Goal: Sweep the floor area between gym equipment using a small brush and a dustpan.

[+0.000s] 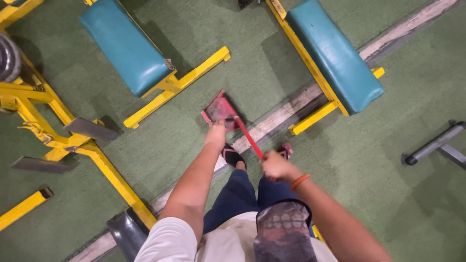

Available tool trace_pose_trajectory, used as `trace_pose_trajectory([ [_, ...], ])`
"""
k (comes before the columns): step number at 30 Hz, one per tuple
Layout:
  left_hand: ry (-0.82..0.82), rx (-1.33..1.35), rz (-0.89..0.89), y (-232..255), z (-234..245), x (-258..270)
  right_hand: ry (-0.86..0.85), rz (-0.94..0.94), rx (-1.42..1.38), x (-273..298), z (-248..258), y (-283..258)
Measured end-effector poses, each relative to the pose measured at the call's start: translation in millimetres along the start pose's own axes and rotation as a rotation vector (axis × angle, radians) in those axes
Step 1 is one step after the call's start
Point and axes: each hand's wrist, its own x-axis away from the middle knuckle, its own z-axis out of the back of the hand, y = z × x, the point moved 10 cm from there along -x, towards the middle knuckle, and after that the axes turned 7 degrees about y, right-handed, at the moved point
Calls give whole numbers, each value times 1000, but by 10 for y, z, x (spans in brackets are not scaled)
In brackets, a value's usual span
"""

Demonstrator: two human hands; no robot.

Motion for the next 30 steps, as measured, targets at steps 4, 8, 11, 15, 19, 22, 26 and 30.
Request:
trace_pose_trajectory([
  [4,30,-31,-15,114,188,87,318,227,332,1022,288,-811],
  [8,-3,-6,22,168,443,248,529,441,457,1738,577,-1291],
  [11,-3,32,48,-90,81,149,701,488,564,1601,1002,-1490],
  [15,-24,41,94,10,215,277,733,576,562,743,1308,-1555],
  [19,-36,136,142,-17,233,354,24,572,127,-412,1237,-957],
  [22,-10,187,167,-129,101,278,-45,515,403,79,32,-824],
  [26,58,216,213,-319,-150,312,220,240,598,1176,-873,-390],
  [30,87,266,267,-422,-161,436,331,399,720,758,-279,-317],
])
